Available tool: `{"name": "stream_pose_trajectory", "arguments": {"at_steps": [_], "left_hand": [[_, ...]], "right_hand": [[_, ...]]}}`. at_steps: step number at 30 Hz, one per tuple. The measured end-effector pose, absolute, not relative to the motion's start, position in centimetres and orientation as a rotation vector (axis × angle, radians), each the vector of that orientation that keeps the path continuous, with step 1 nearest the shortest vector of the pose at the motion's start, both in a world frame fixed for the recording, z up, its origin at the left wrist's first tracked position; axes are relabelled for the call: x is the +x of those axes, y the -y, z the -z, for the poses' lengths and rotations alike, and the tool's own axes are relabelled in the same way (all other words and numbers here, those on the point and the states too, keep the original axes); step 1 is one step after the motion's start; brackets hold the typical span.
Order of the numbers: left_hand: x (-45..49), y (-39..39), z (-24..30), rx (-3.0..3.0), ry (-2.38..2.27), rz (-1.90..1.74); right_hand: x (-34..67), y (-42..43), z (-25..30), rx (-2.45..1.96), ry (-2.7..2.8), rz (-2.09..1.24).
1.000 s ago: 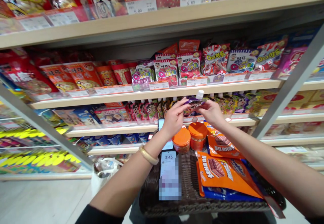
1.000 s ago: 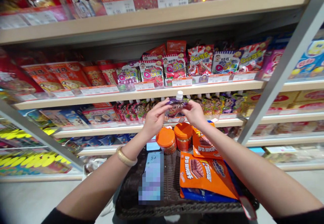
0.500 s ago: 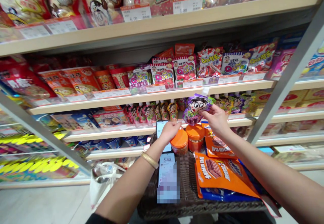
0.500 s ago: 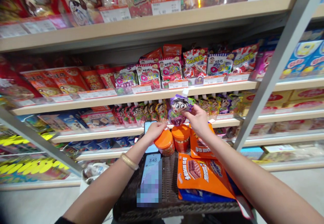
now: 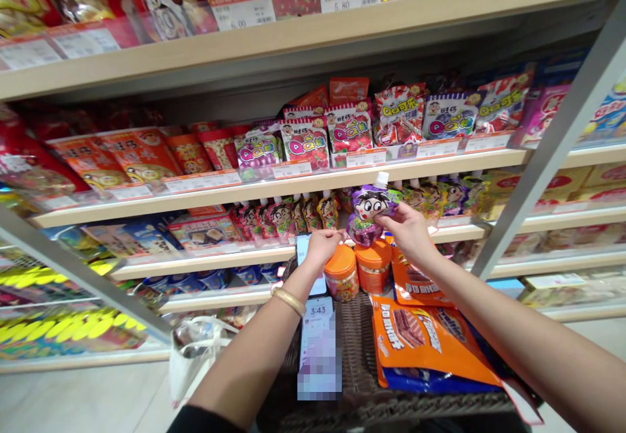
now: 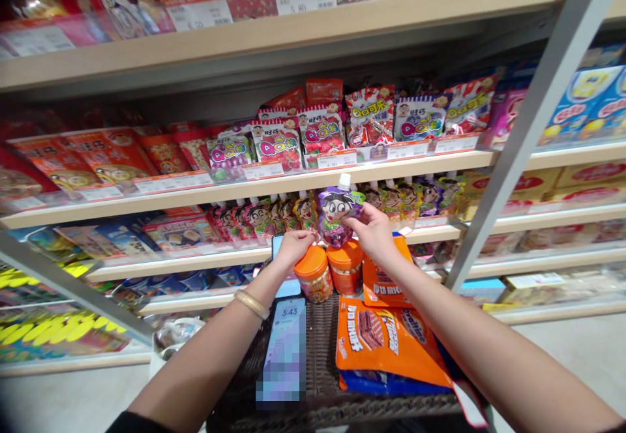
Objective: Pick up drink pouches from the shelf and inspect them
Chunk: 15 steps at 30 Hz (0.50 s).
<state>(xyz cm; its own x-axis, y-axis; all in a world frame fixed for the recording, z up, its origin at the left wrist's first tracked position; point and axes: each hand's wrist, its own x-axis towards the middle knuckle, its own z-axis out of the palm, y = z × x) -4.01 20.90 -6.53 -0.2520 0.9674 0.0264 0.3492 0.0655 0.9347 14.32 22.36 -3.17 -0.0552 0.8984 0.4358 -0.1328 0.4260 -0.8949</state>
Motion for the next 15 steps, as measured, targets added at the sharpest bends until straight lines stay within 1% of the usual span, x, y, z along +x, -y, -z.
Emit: {"name": "stream_pose_trajectory", "arguments": {"at_steps": [5,8,12,15], "left_hand": [[-4.7,-21.1,6.8,1.399,-1.771,-1.059],[-4.9,-21.3,6.7,1.484,-1.804,-1.06],[-4.3,-20.8,5.8,1.605,-1.765,-1.17],[-3.1,-20.0,4.9,1.664,-1.458,-1.364]], "right_hand": [[13.7,-22.8,3.8,-0.804,1.394,-1.049],[13.4,-22.6,4.1,-0.811,1.408,-1.041],[13.2,-22.4,4.5,-0.804,1.426,-1.007],[13.1,-22.4,5.1,-0.801,1.443,-1.012]]}}
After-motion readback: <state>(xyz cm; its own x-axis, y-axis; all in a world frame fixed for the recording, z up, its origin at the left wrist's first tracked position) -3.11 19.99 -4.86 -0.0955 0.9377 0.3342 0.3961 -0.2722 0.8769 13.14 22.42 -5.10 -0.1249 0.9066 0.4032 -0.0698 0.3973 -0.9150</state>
